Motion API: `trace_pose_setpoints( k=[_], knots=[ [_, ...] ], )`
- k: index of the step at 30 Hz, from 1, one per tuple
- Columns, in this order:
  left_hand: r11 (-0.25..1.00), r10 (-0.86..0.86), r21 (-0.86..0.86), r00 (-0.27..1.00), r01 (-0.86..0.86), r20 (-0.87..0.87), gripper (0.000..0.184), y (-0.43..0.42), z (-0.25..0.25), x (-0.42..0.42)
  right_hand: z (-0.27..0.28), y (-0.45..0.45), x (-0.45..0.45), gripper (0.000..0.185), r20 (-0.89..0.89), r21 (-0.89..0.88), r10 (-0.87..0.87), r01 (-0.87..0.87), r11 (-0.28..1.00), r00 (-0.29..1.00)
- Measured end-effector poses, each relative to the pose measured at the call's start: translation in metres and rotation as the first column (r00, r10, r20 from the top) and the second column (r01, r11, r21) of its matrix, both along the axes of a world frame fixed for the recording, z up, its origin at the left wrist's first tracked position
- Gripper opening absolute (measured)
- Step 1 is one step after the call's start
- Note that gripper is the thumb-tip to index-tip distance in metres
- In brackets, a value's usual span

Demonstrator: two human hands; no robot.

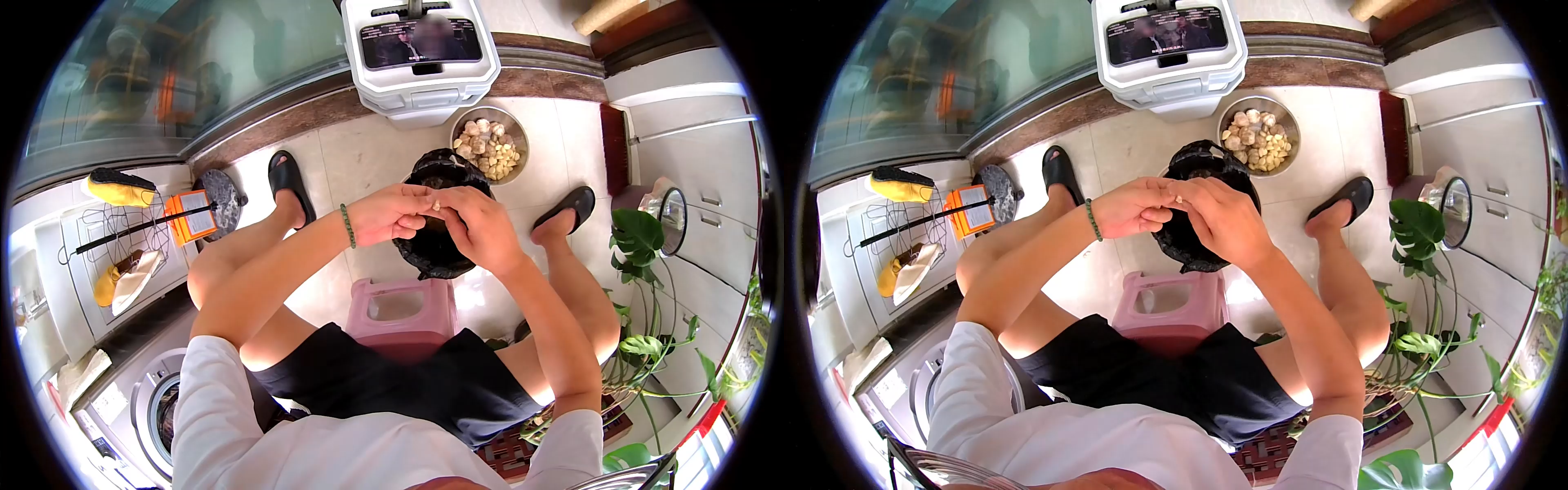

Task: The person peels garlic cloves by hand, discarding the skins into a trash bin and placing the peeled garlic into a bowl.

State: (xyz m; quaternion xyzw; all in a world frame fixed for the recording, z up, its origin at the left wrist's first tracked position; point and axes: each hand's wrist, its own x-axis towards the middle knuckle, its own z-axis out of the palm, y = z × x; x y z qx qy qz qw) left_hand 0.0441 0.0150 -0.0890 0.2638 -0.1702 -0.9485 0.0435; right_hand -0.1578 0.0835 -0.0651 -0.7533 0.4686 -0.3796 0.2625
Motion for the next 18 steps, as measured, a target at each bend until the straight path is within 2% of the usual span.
trace_pose_setpoints(
  k=[5, 8, 12, 14, 18],
  knots=[
    [0.997, -0.062, -0.042, 0.996, 0.065, 0.064, 0.016, -0.001, 0.003, 0.0, 0.006, 0.0, -0.001, 0.051, -0.041, 0.076, 0.076, -0.073, 0.994, 0.996],
    [0.997, -0.065, -0.046, 0.998, 0.066, 0.026, 0.019, -0.002, 0.001, 0.001, 0.01, -0.001, 0.0, 0.041, -0.018, 0.096, 0.065, -0.063, 0.993, 0.998],
    [0.998, -0.06, -0.033, 0.997, 0.061, 0.051, 0.017, -0.002, 0.004, 0.0, 0.01, 0.0, 0.0, 0.043, -0.019, 0.069, 0.059, -0.057, 0.996, 0.998],
    [0.995, -0.074, -0.064, 0.995, 0.079, 0.07, 0.018, -0.001, -0.001, 0.001, 0.01, 0.0, -0.001, 0.058, -0.105, 0.106, 0.109, -0.098, 0.99, 0.989],
    [0.994, -0.077, -0.068, 0.995, 0.082, 0.063, 0.017, -0.001, -0.001, 0.001, 0.016, -0.001, 0.0, 0.062, -0.113, 0.112, 0.132, -0.12, 0.987, 0.985]
  ],
)
